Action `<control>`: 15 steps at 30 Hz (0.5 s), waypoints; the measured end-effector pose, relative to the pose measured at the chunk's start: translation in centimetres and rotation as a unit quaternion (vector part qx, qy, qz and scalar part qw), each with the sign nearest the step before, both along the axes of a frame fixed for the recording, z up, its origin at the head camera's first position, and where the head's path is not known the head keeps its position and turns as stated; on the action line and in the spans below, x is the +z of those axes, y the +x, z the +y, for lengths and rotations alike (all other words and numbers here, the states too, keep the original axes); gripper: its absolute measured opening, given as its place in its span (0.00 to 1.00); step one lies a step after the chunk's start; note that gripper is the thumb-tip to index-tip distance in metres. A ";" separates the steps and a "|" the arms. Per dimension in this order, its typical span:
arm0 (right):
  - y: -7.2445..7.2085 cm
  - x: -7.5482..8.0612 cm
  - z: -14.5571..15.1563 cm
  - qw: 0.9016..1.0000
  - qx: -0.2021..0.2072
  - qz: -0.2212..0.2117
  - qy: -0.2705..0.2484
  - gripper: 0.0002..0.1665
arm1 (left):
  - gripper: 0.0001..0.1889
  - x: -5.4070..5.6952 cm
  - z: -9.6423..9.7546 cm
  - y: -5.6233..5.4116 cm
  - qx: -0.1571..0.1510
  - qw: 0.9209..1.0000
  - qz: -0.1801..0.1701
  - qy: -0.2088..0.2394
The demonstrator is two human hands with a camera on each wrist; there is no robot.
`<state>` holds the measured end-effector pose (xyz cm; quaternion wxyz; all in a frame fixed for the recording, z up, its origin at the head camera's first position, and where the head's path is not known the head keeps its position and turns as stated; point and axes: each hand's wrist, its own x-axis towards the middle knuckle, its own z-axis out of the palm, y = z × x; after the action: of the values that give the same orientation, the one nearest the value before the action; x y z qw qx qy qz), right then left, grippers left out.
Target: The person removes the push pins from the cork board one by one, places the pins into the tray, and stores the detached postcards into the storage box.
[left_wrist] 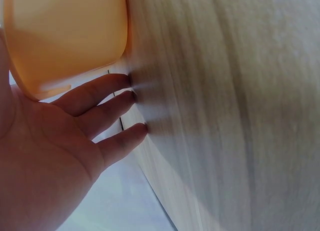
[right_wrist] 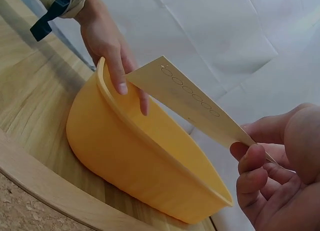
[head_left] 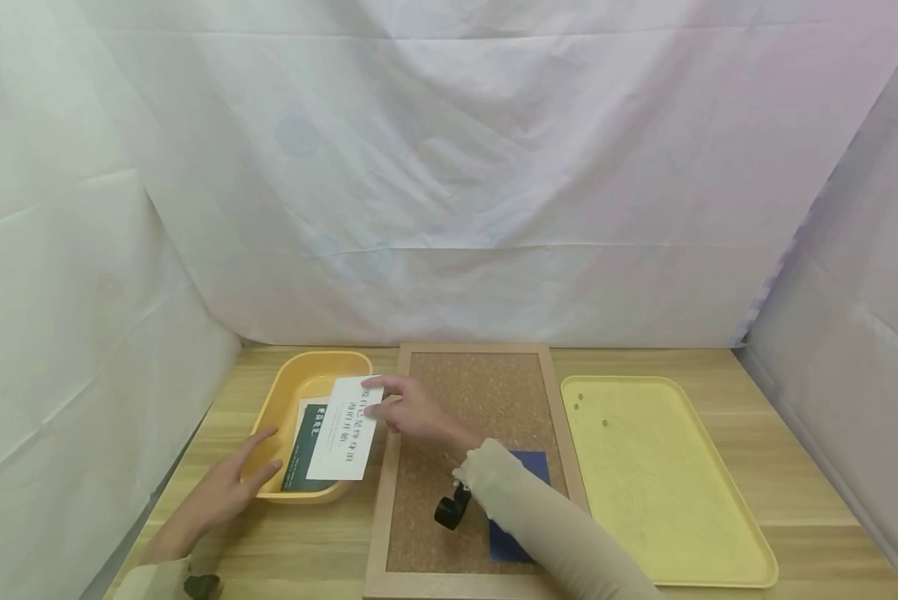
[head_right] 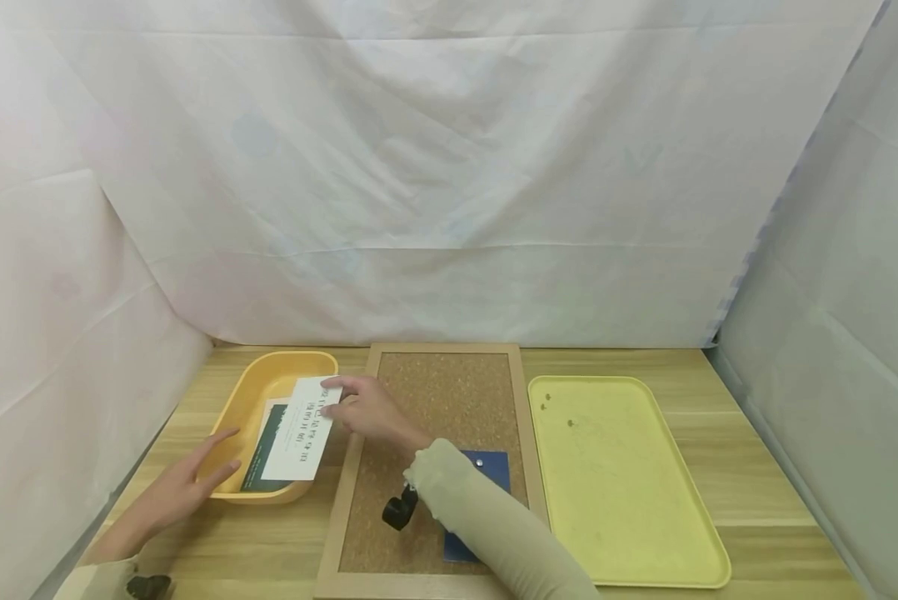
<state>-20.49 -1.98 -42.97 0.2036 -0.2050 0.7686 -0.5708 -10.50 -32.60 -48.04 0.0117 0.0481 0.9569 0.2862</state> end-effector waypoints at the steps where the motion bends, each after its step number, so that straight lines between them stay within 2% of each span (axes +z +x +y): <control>1: 0.0 -0.1 -0.1 1.000 0.000 0.002 0.001 0.25 | 0.32 0.0 0.0 0.0 -0.001 1.000 0.000 0.001; 7: -0.2 -0.1 -0.4 1.000 0.005 0.020 0.007 0.26 | 0.32 0.0 0.0 0.1 -0.003 1.000 -0.002 0.005; 15: -0.4 -0.2 -1.0 1.000 0.004 0.013 0.008 0.27 | 0.32 0.2 0.0 0.1 -0.004 1.000 -0.002 0.007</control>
<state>-20.94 -2.94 -43.18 0.1975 -0.2134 0.7747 -0.5615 -10.36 -32.58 -47.89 0.0146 0.0510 0.9545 0.2933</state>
